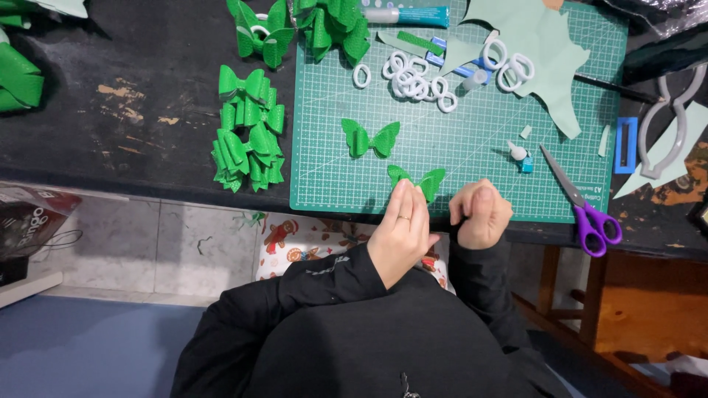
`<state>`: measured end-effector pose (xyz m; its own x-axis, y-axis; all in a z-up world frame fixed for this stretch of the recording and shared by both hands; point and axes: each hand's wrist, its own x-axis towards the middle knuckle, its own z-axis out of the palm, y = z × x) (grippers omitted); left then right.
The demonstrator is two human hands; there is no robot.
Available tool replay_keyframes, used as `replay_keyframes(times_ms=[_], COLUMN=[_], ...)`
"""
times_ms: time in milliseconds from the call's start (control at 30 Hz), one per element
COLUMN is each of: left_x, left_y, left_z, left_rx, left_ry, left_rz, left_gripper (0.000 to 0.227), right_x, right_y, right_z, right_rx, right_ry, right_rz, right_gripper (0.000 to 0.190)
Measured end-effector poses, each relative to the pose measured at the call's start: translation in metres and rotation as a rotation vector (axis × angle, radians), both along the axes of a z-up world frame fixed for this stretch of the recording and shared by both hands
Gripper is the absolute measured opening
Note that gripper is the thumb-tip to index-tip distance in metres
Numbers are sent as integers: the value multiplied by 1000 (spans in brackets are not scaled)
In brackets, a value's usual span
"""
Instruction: Assembling and gluing green textured leather butterfly and bow accessories on a workbench.
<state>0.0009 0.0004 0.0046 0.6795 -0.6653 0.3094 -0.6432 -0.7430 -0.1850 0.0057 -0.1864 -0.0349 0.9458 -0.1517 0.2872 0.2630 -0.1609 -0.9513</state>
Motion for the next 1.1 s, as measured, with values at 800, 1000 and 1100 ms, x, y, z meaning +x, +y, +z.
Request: replay_keyframes(times_ms=[800, 1000, 1100], left_x=[-1, 0, 0], left_y=[-3, -2, -2], left_z=[2, 7, 6], left_rx=[-8, 9, 19], left_ry=[-50, -25, -19], left_rz=[43, 34, 38], left_gripper=[59, 69, 71], right_x=[0, 7, 18], right_y=[5, 4, -4], right_z=[14, 19, 30], right_rx=[-127, -23, 169], right_ry=[56, 116, 158], right_rz=[-37, -26, 109], right_gripper=[10, 30, 77])
